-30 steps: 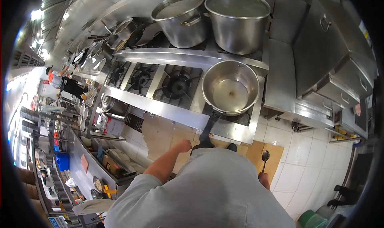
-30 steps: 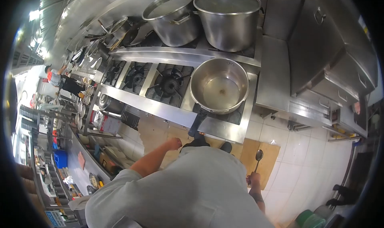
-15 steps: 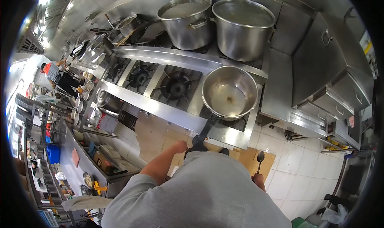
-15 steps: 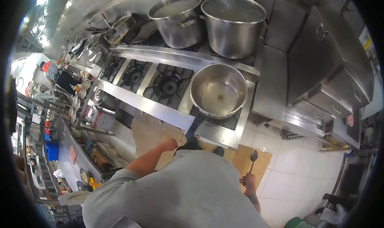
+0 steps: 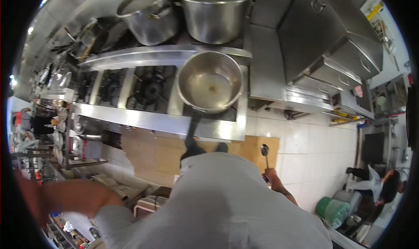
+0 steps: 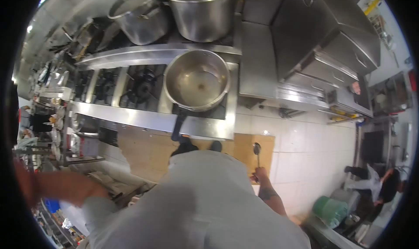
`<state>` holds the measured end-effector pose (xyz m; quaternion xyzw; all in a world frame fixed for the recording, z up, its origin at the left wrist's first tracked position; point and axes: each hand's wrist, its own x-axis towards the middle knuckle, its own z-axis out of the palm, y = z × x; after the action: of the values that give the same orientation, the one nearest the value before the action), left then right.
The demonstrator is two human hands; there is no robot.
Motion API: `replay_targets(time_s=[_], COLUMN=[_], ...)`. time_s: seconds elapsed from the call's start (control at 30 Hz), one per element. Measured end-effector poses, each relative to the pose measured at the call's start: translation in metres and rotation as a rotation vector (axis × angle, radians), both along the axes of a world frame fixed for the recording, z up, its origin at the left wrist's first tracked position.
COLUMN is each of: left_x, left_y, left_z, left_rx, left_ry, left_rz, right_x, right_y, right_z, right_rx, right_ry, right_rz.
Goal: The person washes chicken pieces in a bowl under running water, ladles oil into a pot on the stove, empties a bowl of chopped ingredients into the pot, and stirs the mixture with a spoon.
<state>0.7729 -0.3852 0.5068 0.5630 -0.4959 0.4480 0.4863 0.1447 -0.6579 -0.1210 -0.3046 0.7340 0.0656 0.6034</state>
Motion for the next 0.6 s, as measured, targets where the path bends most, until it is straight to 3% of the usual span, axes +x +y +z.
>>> replay_targets(time_s=[0.07, 0.17, 0.6], left_x=[-0.055, -0.11, -0.118], left_y=[-0.014, -0.044, -0.091], left_z=[0.034, 0.039, 0.03], left_rx=[0.004, 0.07, 0.093], left_ry=[-0.308, -0.5, -0.516], left_rz=[-0.269, -0.456, -0.609], right_x=[0.0, 0.014, 0.041], right_y=[-0.007, -0.02, -0.023], right_z=[0.011, 0.032, 0.054], right_rx=[0.011, -0.036, -0.089], right_ry=[0.022, 0.017, -0.04], right_rz=[0.003, -0.002, 0.042])
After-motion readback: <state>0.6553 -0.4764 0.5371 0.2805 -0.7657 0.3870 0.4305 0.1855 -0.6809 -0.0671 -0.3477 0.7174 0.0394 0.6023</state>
